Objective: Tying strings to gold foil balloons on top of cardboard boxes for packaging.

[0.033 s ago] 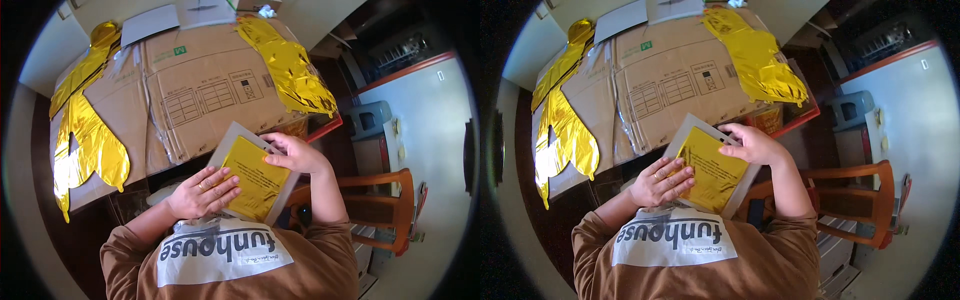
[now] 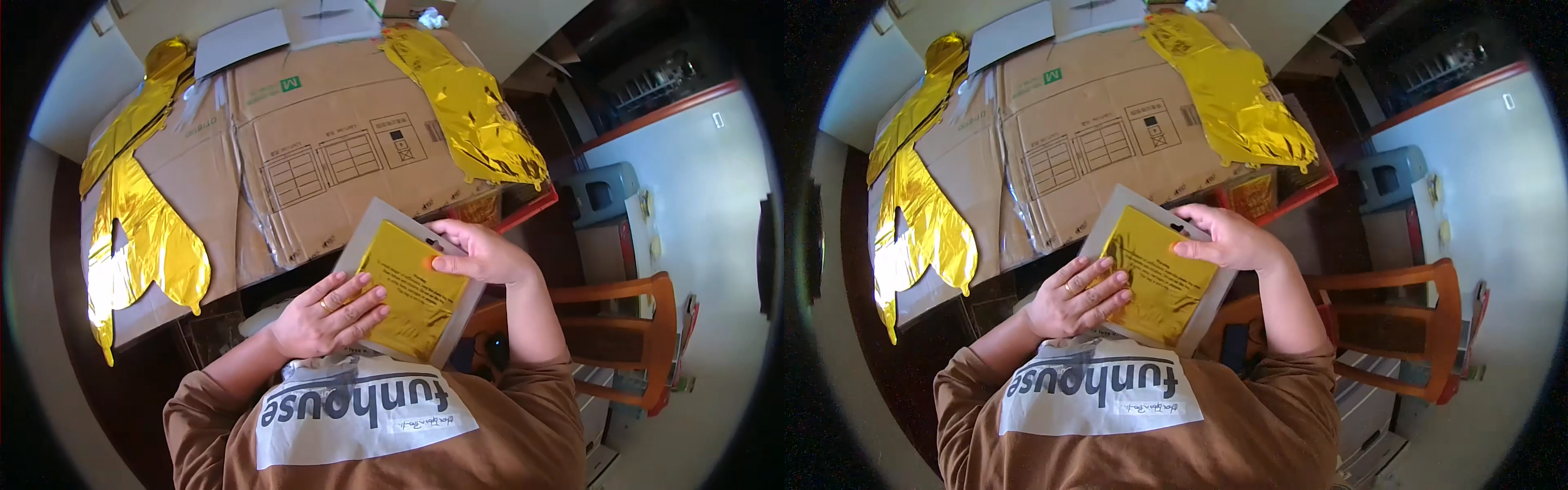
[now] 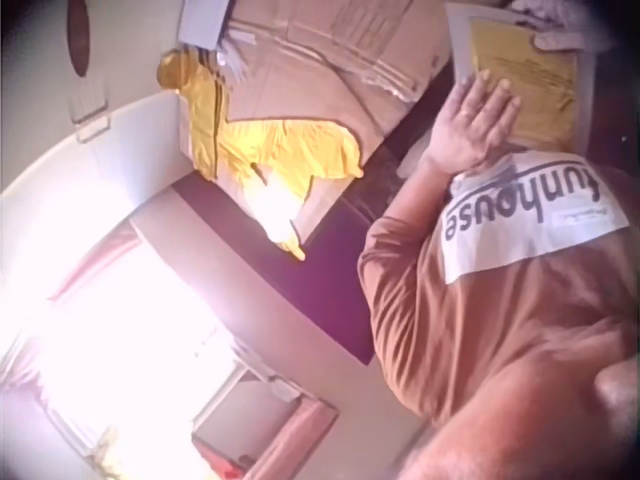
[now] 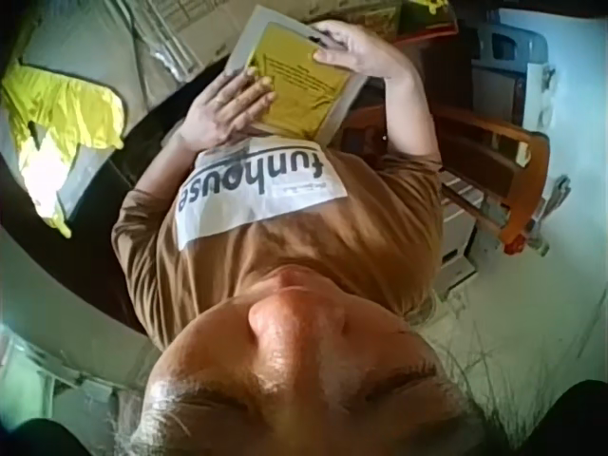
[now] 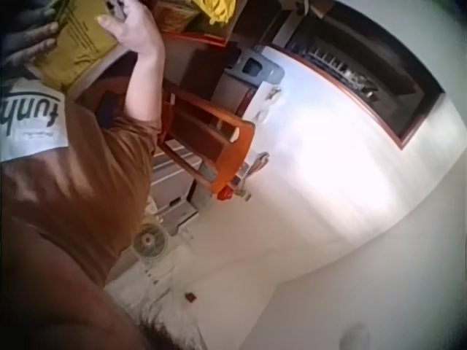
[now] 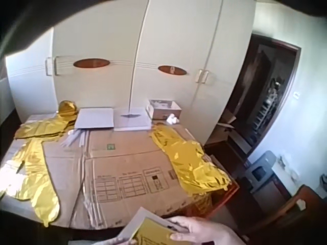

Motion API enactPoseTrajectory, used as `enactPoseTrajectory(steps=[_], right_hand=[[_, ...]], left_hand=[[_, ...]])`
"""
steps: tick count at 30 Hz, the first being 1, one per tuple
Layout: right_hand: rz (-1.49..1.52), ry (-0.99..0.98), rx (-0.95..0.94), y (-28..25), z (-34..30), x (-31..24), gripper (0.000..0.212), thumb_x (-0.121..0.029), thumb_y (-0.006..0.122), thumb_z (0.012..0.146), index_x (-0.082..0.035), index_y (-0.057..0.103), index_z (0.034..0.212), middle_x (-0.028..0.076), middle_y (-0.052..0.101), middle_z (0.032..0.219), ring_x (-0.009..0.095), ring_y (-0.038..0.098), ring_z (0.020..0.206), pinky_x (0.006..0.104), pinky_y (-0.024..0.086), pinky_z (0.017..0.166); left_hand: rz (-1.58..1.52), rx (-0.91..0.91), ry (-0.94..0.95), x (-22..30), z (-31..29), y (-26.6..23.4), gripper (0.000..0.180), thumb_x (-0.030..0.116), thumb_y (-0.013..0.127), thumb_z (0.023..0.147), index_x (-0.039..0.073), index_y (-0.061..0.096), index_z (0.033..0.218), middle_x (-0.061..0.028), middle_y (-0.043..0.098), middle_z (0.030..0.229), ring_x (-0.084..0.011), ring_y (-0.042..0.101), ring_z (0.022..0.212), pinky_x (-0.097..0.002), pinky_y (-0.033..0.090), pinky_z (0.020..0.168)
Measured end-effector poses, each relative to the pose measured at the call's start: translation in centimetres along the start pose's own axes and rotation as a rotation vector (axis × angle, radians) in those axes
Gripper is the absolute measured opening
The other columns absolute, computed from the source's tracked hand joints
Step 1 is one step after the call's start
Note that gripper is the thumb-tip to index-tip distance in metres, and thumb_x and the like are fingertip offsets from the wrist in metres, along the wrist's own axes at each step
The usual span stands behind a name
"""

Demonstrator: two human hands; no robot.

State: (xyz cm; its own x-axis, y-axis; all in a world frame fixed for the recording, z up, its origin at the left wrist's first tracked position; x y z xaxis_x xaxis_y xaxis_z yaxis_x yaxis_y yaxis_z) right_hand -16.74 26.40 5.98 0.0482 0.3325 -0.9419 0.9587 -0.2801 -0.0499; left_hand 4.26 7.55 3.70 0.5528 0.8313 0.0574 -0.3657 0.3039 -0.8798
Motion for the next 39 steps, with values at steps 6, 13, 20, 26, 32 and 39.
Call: enactPoseTrajectory(steps=[6,13,20,26,32,39], right_hand=[[-0.040,-0.001,-0.013,0.9,-0.2,0.7,0.024,-0.008,0.063,0.087,0.001,0.056,0.109,0.001,0.062,0.099,0.006,0.052,0.092,0.0249,0.044,0.085],[-0.047,0.026,-0.015,-0.7,-1.1,4.1,0.020,-0.011,0.066,0.087,-0.001,0.056,0.101,-0.004,0.056,0.090,0.005,0.049,0.084,0.0237,0.043,0.076],[-1.210,0.489,0.695,-14.0,-10.8,6.0,0.011,-0.006,0.056,0.082,-0.009,0.060,0.091,0.019,0.064,0.087,0.039,0.061,0.086,0.0491,0.048,0.072],[-1.680,0.277,0.565,-21.5,-4.3,14.9,0.019,-0.011,0.050,0.079,-0.011,0.064,0.091,0.013,0.068,0.092,0.030,0.064,0.091,0.0425,0.048,0.080],[-1.594,0.574,0.438,-23.0,4.2,24.5,0.042,-0.017,0.050,0.087,-0.008,0.051,0.128,0.020,0.058,0.123,0.030,0.057,0.113,0.0412,0.041,0.099],[-0.758,0.178,1.569,-20.2,3.2,30.2,0.041,-0.007,0.056,0.084,-0.001,0.050,0.124,0.025,0.048,0.129,0.039,0.045,0.122,0.0439,0.039,0.100]], left_hand=[[-0.005,-0.025,-0.049,0.5,-1.5,-0.5,0.039,0.017,0.052,0.088,0.011,0.057,0.127,-0.0077,0.054,0.134,-0.0276,0.049,0.127,-0.0437,0.036,0.108],[0.005,-0.033,-0.115,0.5,-1.6,-0.3,0.033,0.016,0.055,0.086,0.011,0.063,0.117,-0.0070,0.058,0.130,-0.0279,0.052,0.123,-0.0448,0.038,0.105],[0.011,0.048,-0.283,-0.8,-4.3,0.1,0.028,0.009,0.064,0.078,0.007,0.065,0.107,-0.0123,0.062,0.120,-0.0320,0.055,0.118,-0.0466,0.040,0.102],[-0.197,-0.049,-0.298,-0.4,-3.5,1.5,0.035,0.007,0.062,0.071,0.002,0.064,0.105,-0.0145,0.063,0.113,-0.0326,0.057,0.114,-0.0467,0.043,0.099],[-0.179,-0.039,-0.354,-0.4,-3.4,2.2,0.030,0.007,0.063,0.069,0.001,0.066,0.099,-0.0118,0.065,0.098,-0.0275,0.063,0.096,-0.0423,0.049,0.088],[-0.475,-0.094,-0.328,-1.5,0.4,9.4,0.029,0.002,0.067,0.066,0.001,0.067,0.095,-0.0136,0.065,0.097,-0.0298,0.064,0.094,-0.0410,0.051,0.086]])
Point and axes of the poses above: each hand's wrist, its own z-axis towards the middle knuckle, its own y-axis out of the palm, x = y × z, the point moved 2 cm from there along z, towards the middle knuckle
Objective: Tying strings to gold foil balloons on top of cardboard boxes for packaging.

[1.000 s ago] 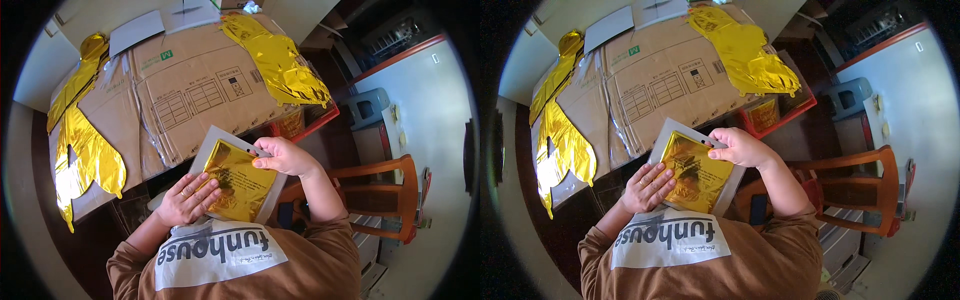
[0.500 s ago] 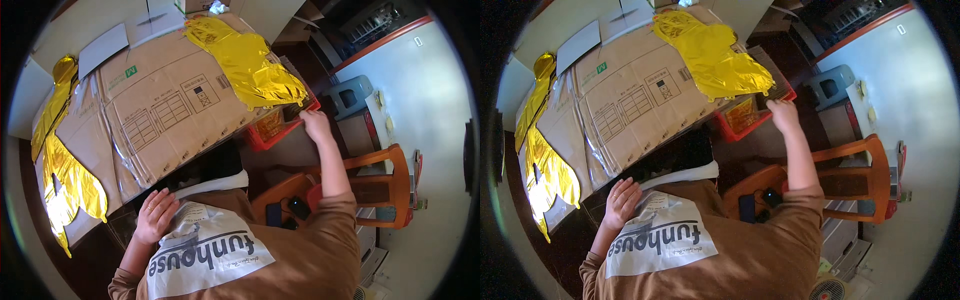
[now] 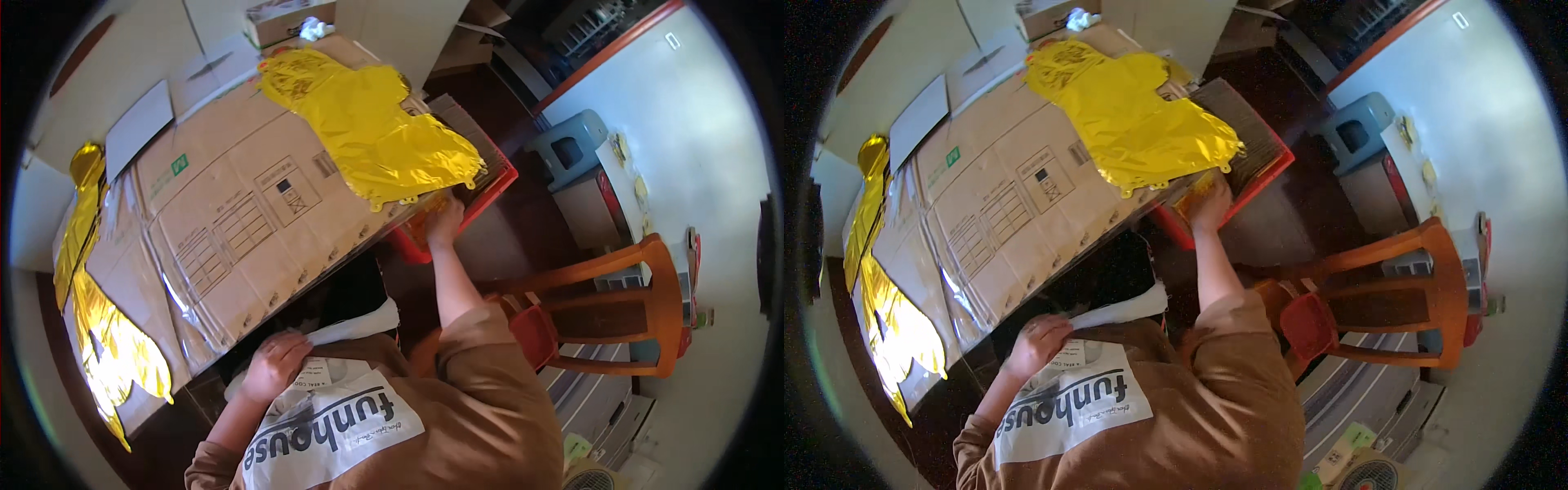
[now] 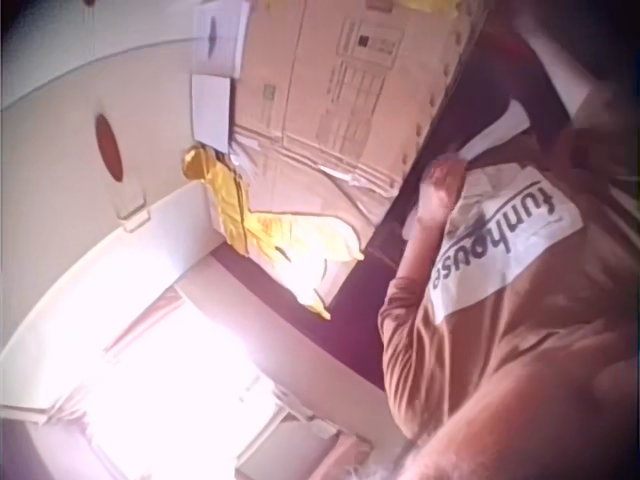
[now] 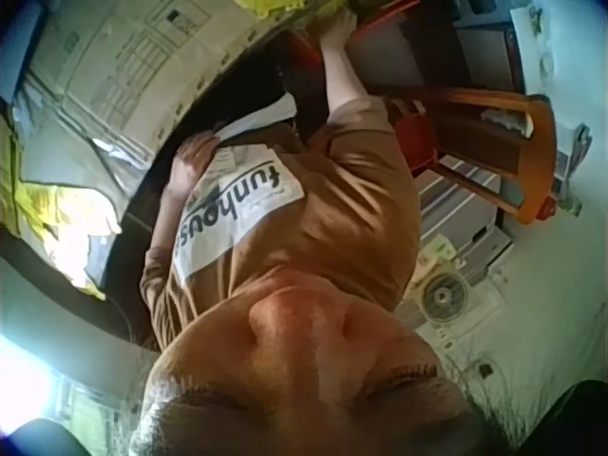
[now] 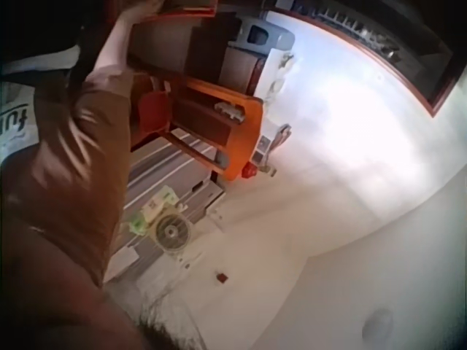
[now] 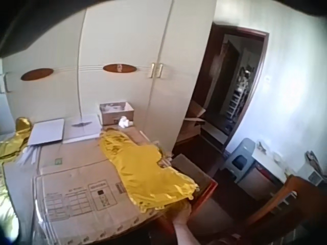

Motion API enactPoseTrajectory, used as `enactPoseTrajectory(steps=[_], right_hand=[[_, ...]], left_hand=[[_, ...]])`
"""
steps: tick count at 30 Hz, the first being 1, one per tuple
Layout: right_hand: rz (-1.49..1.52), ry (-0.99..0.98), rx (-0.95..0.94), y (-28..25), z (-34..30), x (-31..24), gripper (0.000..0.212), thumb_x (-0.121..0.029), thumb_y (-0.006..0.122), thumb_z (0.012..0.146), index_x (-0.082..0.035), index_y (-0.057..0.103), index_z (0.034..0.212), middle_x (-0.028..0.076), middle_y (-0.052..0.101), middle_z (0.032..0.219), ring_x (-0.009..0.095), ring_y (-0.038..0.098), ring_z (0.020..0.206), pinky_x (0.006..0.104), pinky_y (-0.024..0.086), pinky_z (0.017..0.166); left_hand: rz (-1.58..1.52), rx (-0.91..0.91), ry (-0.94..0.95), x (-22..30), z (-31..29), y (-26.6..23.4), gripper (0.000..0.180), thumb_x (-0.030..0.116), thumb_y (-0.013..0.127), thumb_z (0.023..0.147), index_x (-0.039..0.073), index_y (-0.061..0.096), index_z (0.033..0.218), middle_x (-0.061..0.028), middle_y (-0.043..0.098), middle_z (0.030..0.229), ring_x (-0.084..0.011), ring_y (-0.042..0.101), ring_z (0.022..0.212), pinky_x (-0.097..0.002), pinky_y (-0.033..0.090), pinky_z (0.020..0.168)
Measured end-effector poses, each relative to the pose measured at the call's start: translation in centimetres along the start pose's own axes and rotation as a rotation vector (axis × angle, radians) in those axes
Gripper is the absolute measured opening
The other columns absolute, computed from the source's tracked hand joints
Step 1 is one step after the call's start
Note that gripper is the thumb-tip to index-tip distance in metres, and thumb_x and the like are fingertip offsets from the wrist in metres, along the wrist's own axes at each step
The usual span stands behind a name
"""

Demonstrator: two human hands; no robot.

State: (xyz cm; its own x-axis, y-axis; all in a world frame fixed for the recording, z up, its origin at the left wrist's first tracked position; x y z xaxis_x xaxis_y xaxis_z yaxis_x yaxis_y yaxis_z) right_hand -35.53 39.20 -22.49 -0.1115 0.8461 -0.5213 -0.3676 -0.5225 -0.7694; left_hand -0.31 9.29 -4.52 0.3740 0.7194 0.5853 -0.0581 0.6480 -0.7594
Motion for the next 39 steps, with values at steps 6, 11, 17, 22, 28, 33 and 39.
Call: enactPoseTrajectory(steps=[6,11,17,22,28,33,39], right_hand=[[0.435,0.694,-0.278,3.5,-2.1,3.5,0.049,-0.007,0.060,0.082,0.007,0.046,0.127,0.030,0.041,0.135,0.041,0.041,0.126,0.0449,0.037,0.103],[0.553,1.101,-0.289,9.3,-2.0,6.2,0.066,-0.020,0.053,0.089,0.005,0.025,0.143,0.029,0.025,0.148,0.040,0.034,0.134,0.0424,0.034,0.107],[0.512,1.179,-0.263,12.1,-2.5,8.1,0.075,-0.041,0.051,0.091,-0.005,0.019,0.149,0.026,0.025,0.149,0.040,0.029,0.136,0.0451,0.028,0.110],[0.773,1.152,-0.051,11.8,-3.0,8.6,0.081,-0.041,0.061,0.084,-0.002,0.026,0.146,0.025,0.034,0.145,0.038,0.036,0.132,0.0432,0.031,0.107],[0.682,1.192,-0.292,10.3,-2.3,5.9,0.081,-0.051,0.053,0.088,-0.009,0.021,0.149,0.016,0.001,0.157,0.038,0.011,0.143,0.0545,0.020,0.111],[0.328,0.792,-0.543,13.2,-2.1,6.6,0.080,-0.057,0.043,0.089,-0.011,0.020,0.150,0.011,0.012,0.158,0.036,0.011,0.143,0.0537,0.016,0.112],[0.077,0.344,-0.554,15.2,-3.1,4.2,0.068,-0.050,0.043,0.090,-0.009,0.030,0.142,0.027,0.045,0.134,0.040,0.047,0.122,0.0462,0.038,0.100]], left_hand=[[-0.194,-0.079,-0.096,-3.5,9.2,8.8,0.025,0.002,0.062,0.081,0.002,0.065,0.106,-0.0169,0.059,0.116,-0.0346,0.058,0.107,-0.0397,0.048,0.092],[-0.184,-0.099,-0.182,-6.2,18.8,16.1,0.043,0.012,0.059,0.086,0.002,0.051,0.127,-0.0206,0.052,0.128,-0.0377,0.049,0.119,-0.0410,0.038,0.103],[-0.033,-0.322,-0.458,-10.2,28.4,22.9,0.060,0.019,0.056,0.090,0.000,0.032,0.142,-0.0211,0.028,0.148,-0.0373,0.027,0.137,-0.0454,0.024,0.113],[0.178,-0.408,-0.482,-10.6,31.2,25.7,0.072,0.030,0.061,0.084,-0.004,0.031,0.140,-0.0243,0.030,0.146,-0.0397,0.028,0.135,-0.0495,0.023,0.111],[0.262,-0.346,-0.547,-11.8,33.2,27.3,0.056,0.027,0.061,0.078,-0.003,0.052,0.125,-0.0253,0.051,0.129,-0.0426,0.048,0.120,-0.0507,0.036,0.102],[0.202,-0.036,-0.559,-11.1,35.1,27.1,0.048,0.021,0.059,0.077,-0.003,0.057,0.119,-0.0264,0.056,0.121,-0.0436,0.053,0.112,-0.0516,0.040,0.097],[0.289,0.105,-0.491,-12.0,34.5,25.8,0.047,0.019,0.057,0.077,-0.003,0.057,0.118,-0.0272,0.057,0.119,-0.0448,0.053,0.110,-0.0516,0.041,0.096]])
Point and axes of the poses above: each hand's wrist, its own z-axis towards the middle knuckle, its own y-axis out of the palm, x = y × z, the point moved 2 cm from there along z, towards the middle knuckle
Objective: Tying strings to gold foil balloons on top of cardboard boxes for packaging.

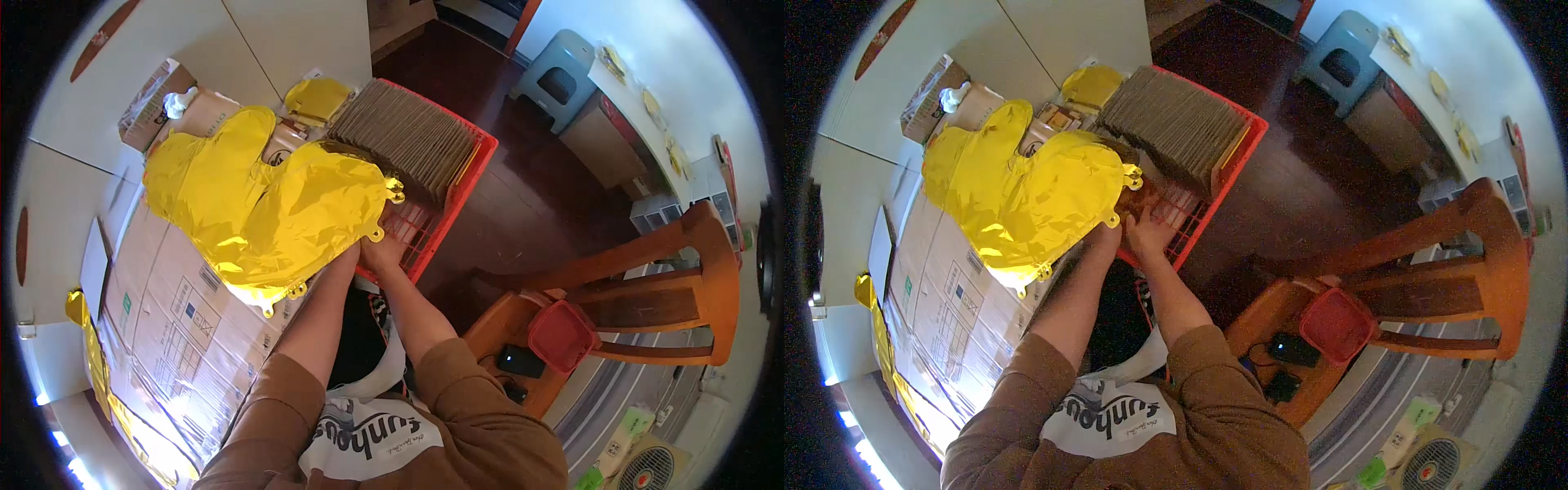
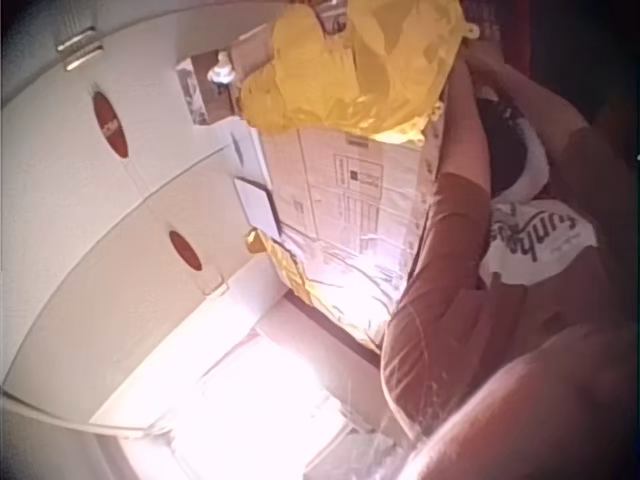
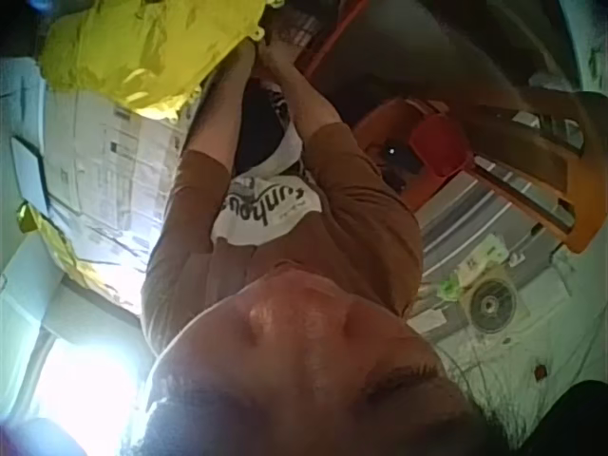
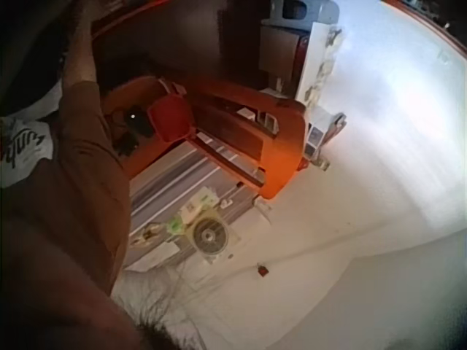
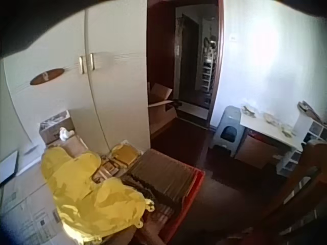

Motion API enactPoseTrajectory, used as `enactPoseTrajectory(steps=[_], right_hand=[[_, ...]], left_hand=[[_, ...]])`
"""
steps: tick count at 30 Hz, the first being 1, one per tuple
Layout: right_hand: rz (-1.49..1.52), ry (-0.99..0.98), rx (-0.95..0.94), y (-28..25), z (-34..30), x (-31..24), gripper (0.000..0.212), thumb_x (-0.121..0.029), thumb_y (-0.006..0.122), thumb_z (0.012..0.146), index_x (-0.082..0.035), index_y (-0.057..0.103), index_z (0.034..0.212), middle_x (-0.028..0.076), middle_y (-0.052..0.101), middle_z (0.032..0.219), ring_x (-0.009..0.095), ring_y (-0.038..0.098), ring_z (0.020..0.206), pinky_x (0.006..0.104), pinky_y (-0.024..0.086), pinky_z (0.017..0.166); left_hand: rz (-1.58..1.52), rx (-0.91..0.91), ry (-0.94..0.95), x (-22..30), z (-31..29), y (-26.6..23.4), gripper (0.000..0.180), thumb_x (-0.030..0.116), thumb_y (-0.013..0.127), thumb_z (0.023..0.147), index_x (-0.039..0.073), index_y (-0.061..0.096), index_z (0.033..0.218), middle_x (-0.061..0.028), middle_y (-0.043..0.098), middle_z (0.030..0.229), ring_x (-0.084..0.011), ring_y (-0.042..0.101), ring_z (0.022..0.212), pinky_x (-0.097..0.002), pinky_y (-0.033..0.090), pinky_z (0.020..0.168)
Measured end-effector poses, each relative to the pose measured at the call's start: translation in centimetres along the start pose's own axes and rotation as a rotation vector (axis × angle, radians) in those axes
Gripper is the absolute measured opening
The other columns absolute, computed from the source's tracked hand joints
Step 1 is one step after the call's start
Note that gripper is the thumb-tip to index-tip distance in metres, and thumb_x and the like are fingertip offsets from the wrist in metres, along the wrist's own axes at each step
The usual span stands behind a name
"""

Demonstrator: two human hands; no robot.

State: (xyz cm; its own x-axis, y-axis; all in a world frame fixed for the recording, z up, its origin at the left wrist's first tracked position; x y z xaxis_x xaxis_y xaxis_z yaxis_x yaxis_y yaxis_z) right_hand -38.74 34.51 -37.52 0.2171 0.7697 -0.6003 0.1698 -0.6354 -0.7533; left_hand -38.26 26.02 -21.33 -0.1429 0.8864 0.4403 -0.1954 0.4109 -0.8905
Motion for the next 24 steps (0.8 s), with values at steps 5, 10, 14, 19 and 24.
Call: enactPoseTrajectory(steps=[5,10,14,19,24], right_hand=[[0.602,-0.124,-0.194,5.1,3.8,2.1,0.089,-0.053,0.055,0.083,-0.002,0.021,0.147,0.033,0.043,0.135,0.043,0.045,0.125,0.0423,0.038,0.103],[0.606,-0.102,-0.104,8.2,4.9,3.0,0.090,-0.048,0.068,0.074,-0.001,0.031,0.141,0.029,0.046,0.134,0.041,0.048,0.122,0.0426,0.041,0.100],[0.527,-0.032,-0.046,5.6,4.4,3.3,0.086,-0.039,0.074,0.070,-0.001,0.036,0.138,0.027,0.050,0.132,0.039,0.051,0.119,0.0423,0.044,0.097],[0.813,-0.053,0.049,-1.9,1.9,-1.8,0.089,-0.028,0.073,0.070,-0.002,0.027,0.142,0.028,0.048,0.133,0.040,0.049,0.122,0.0422,0.042,0.099],[0.623,0.160,0.045,-3.3,2.3,-3.9,0.094,-0.019,0.072,0.071,-0.004,0.017,0.146,0.026,0.045,0.136,0.039,0.045,0.125,0.0418,0.039,0.102]], left_hand=[[0.019,0.082,0.068,0.7,-0.2,-0.5,0.045,0.018,0.056,0.077,-0.003,0.058,0.117,-0.0278,0.057,0.117,-0.0457,0.054,0.108,-0.0515,0.041,0.095],[-0.022,0.037,0.082,1.8,-0.3,-1.4,0.044,0.016,0.055,0.078,-0.003,0.057,0.118,-0.0286,0.056,0.118,-0.0466,0.052,0.109,-0.0512,0.040,0.096],[-0.054,-0.089,0.049,-0.3,0.1,-0.1,0.046,0.015,0.055,0.080,-0.002,0.054,0.122,-0.0282,0.053,0.124,-0.0457,0.048,0.115,-0.0512,0.036,0.100],[-0.075,-0.068,0.016,-0.4,-0.2,0.2,0.048,0.015,0.055,0.081,-0.002,0.050,0.125,-0.0280,0.049,0.128,-0.0449,0.045,0.119,-0.0516,0.033,0.102],[-0.096,-0.081,0.026,0.3,0.2,0.0,0.051,0.015,0.055,0.081,-0.002,0.046,0.128,-0.0277,0.045,0.132,-0.0442,0.041,0.123,-0.0520,0.030,0.105]])
Point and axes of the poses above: each hand's wrist, its own z-axis towards the middle knuckle, its own y-axis out of the palm, x = y × z, the point moved 2 cm from there along z, towards the middle knuckle
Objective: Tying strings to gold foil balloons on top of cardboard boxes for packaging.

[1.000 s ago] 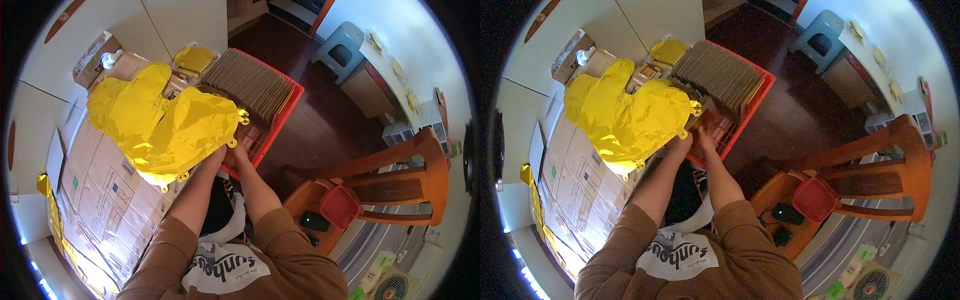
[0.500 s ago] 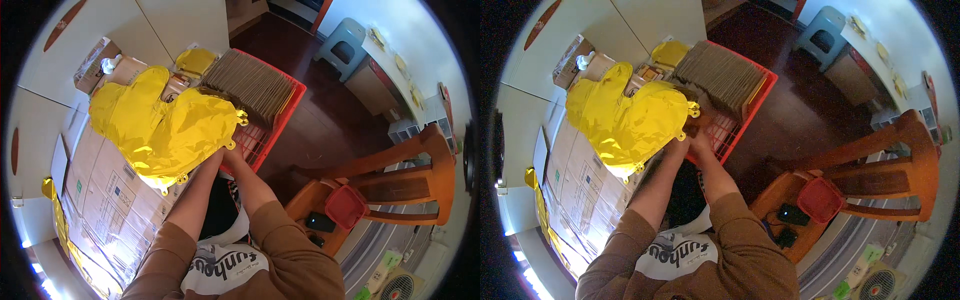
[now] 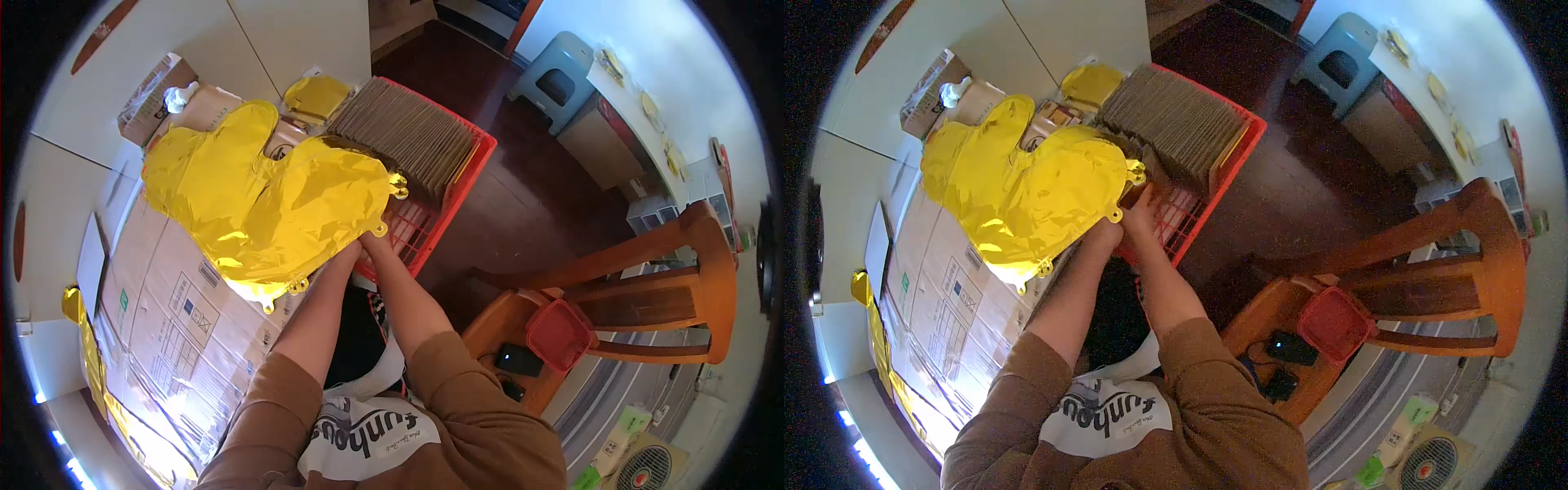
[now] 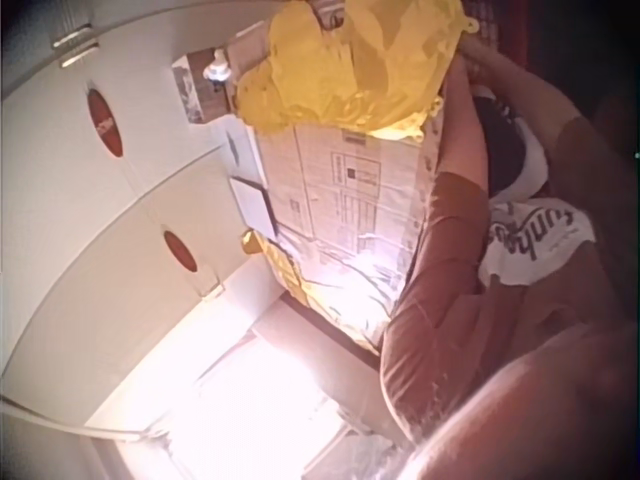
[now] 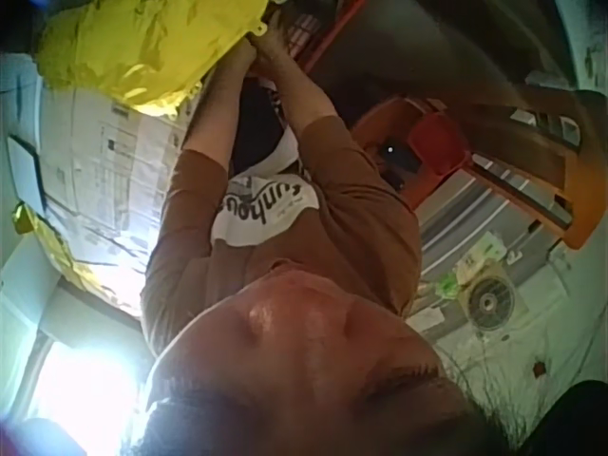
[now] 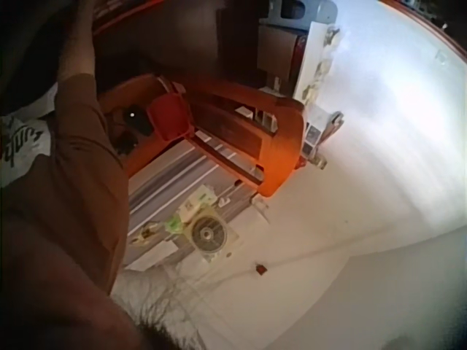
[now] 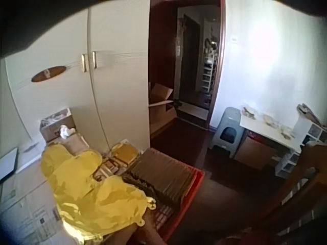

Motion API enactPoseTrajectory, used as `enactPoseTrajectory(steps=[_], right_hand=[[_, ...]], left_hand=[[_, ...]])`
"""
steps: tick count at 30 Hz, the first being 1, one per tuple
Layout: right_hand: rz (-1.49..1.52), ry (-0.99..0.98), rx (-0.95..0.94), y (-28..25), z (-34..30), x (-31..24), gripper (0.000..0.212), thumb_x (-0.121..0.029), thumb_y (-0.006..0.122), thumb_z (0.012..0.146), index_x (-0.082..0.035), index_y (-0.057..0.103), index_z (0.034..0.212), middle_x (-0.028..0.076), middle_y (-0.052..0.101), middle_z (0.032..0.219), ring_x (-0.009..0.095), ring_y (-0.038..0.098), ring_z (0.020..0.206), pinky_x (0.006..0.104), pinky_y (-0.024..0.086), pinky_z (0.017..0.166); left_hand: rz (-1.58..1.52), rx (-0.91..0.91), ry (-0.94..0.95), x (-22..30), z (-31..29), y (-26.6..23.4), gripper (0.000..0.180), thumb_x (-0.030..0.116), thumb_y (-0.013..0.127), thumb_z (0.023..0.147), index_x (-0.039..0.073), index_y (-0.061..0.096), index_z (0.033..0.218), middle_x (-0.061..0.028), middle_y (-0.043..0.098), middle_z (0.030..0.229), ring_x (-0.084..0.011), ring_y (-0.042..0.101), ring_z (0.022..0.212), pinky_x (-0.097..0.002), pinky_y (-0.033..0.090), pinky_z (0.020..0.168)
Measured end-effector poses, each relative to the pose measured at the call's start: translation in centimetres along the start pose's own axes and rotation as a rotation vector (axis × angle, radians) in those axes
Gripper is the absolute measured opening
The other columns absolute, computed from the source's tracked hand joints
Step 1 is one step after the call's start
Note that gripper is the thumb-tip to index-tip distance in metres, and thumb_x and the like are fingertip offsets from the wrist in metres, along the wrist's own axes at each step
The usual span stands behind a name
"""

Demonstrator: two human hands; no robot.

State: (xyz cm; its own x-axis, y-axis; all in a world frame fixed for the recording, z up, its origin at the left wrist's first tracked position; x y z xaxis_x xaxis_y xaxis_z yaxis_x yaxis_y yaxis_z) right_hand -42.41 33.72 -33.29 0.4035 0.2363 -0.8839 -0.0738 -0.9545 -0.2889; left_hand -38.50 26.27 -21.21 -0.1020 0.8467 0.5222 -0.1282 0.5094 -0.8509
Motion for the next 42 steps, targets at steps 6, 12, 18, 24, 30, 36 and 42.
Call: enactPoseTrajectory(steps=[6,12,18,24,30,36,42], right_hand=[[0.358,-0.174,-0.054,-0.7,-0.6,1.3,0.093,-0.012,0.070,0.072,-0.004,0.016,0.148,0.023,0.042,0.139,0.037,0.042,0.128,0.0411,0.037,0.104],[0.073,-0.212,-0.013,0.3,2.3,7.0,0.089,-0.024,0.070,0.074,-0.006,0.022,0.147,0.024,0.041,0.138,0.038,0.045,0.125,0.0424,0.039,0.102],[-0.262,-0.239,0.070,-0.2,-2.6,-0.5,0.087,-0.043,0.065,0.079,-0.007,0.024,0.147,0.027,0.042,0.135,0.041,0.046,0.121,0.0435,0.041,0.098],[-0.287,-0.641,0.148,0.5,-2.0,-1.0,0.050,-0.020,0.061,0.082,-0.008,0.048,0.128,0.023,0.051,0.123,0.042,0.052,0.110,0.0440,0.045,0.092],[-0.399,-0.541,0.067,-1.0,-1.4,0.2,0.079,-0.009,0.067,0.075,-0.005,0.025,0.142,0.025,0.039,0.134,0.042,0.042,0.122,0.0449,0.042,0.097],[-0.411,-0.351,0.023,-1.5,-4.4,-2.0,0.094,-0.011,0.070,0.074,-0.006,0.011,0.147,0.027,0.044,0.133,0.041,0.047,0.120,0.0439,0.042,0.097],[-0.489,-0.580,-0.097,-1.7,-1.6,-0.3,0.077,-0.024,0.069,0.081,-0.003,0.024,0.140,0.026,0.051,0.128,0.042,0.050,0.118,0.0427,0.043,0.096]], left_hand=[[-0.023,-0.040,-0.034,-0.1,-0.7,-1.0,0.055,0.015,0.055,0.082,-0.003,0.042,0.132,-0.0274,0.040,0.136,-0.0434,0.037,0.127,-0.0525,0.026,0.107],[0.108,-0.248,-0.006,3.8,-2.9,-3.8,0.061,0.016,0.055,0.083,-0.003,0.035,0.137,-0.0272,0.034,0.142,-0.0426,0.030,0.133,-0.0530,0.021,0.110],[0.101,-0.050,0.253,2.4,-9.6,-3.5,0.068,0.013,0.054,0.084,-0.005,0.025,0.143,-0.0278,0.023,0.148,-0.0438,0.024,0.137,-0.0526,0.017,0.113],[0.014,-0.159,0.473,4.6,-15.5,-11.8,0.077,0.006,0.062,0.077,-0.004,0.023,0.143,-0.0274,0.022,0.148,-0.0448,0.030,0.133,-0.0524,0.026,0.110],[-0.256,-0.220,0.496,3.1,-19.7,-21.4,0.060,0.003,0.067,0.075,0.000,0.047,0.130,-0.0232,0.043,0.137,-0.0408,0.053,0.114,-0.0432,0.046,0.095],[-0.342,-0.255,0.510,5.9,-23.4,-34.1,0.038,0.005,0.067,0.076,0.001,0.062,0.113,-0.0179,0.062,0.116,-0.0330,0.062,0.100,-0.0396,0.050,0.087],[-0.253,-0.058,0.689,9.1,-26.1,-46.1,0.028,0.009,0.065,0.077,0.004,0.067,0.105,-0.0116,0.065,0.108,-0.0228,0.065,0.087,-0.0383,0.052,0.080]])
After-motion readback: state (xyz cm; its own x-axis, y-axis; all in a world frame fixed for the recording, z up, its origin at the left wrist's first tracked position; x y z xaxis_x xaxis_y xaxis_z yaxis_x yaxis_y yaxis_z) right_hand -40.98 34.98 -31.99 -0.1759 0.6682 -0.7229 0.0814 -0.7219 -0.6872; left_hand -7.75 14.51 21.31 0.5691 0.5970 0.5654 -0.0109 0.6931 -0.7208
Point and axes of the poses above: each hand's wrist, its own z-axis towards the middle knuckle, its own y-axis out of the palm, x = y × z, the point moved 2 cm from there along z, towards the middle knuckle
